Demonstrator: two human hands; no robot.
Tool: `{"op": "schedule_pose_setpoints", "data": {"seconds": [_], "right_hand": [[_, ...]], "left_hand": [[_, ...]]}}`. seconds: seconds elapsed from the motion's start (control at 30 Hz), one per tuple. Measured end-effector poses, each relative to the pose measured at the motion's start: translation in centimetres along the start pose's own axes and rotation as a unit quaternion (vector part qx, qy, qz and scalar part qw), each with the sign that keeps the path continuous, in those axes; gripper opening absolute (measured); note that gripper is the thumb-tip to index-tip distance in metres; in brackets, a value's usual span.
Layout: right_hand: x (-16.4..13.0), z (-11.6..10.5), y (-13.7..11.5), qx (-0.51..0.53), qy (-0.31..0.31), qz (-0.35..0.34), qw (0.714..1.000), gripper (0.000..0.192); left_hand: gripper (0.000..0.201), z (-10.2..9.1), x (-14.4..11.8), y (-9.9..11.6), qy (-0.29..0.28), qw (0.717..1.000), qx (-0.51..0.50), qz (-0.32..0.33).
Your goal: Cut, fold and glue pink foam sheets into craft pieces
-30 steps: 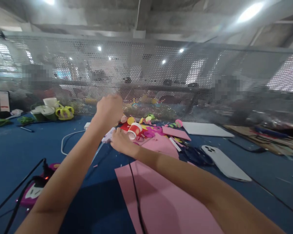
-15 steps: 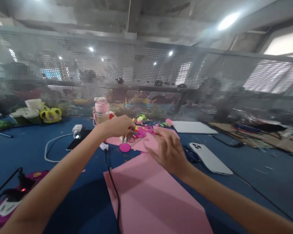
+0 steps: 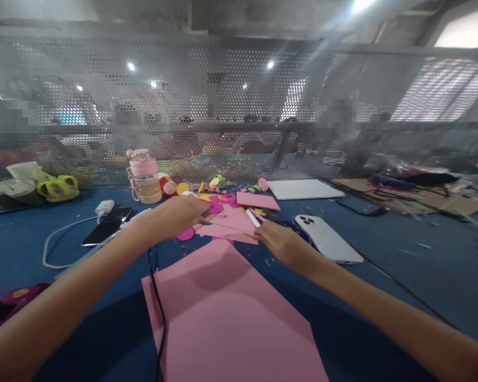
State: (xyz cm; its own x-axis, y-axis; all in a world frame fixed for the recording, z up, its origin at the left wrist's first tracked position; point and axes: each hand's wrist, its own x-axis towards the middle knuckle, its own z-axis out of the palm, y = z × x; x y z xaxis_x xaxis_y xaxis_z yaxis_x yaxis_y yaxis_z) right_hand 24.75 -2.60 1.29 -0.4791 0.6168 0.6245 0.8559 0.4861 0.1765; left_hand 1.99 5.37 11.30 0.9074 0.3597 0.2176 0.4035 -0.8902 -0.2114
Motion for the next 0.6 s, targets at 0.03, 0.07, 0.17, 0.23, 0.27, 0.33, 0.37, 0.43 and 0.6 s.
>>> {"op": "schedule_pose_setpoints", "data": {"seconds": [0.03,0.07,0.17,0.23,0.27,0.33,0.37,0.43,0.6], "right_hand": [[-0.1,0.1,0.2,0.035,-0.005,0.02,0.999,0.03],[-0.2,0.2,0.3,0.072,-0.011,0.048,0.996,0.029],[-0.6,0.2,0.3,0.172,-0.031,0.13,0.976,0.028],[-0.9,0.2,0.1,0.212,-0.036,0.168,0.962,0.028],[-1.0,0.2,0.0,0.227,-0.035,0.185,0.955,0.027],[-1.3,0.3,-0.1,0.253,-0.038,0.218,0.942,0.024],[-1.4,0.4,-0.2,0.264,-0.042,0.229,0.936,0.023],[-1.7,0.6,-0.1,0.276,-0.044,0.236,0.931,0.021],[-2.0,1.2,0.3,0.218,0.011,0.189,0.957,0.024]], "left_hand": [[0.027,-0.5,-0.3,1.1,0.013,0.999,0.024,-0.019],[0.028,-1.0,-0.6,2.4,0.021,0.997,0.072,-0.035],[0.027,-1.3,-1.7,6.2,-0.024,0.992,0.072,0.098],[0.045,0.3,-2.3,7.9,-0.073,0.979,-0.005,0.19],[0.061,1.6,-2.5,8.3,-0.089,0.973,-0.043,0.21],[0.088,4.5,-2.8,8.6,-0.13,0.962,-0.108,0.216],[0.096,5.8,-2.8,8.5,-0.156,0.958,-0.134,0.2],[0.105,7.6,-2.6,8.4,-0.2,0.943,-0.186,0.19],[0.113,7.0,-2.1,9.3,-0.245,0.929,-0.236,0.149]]}}
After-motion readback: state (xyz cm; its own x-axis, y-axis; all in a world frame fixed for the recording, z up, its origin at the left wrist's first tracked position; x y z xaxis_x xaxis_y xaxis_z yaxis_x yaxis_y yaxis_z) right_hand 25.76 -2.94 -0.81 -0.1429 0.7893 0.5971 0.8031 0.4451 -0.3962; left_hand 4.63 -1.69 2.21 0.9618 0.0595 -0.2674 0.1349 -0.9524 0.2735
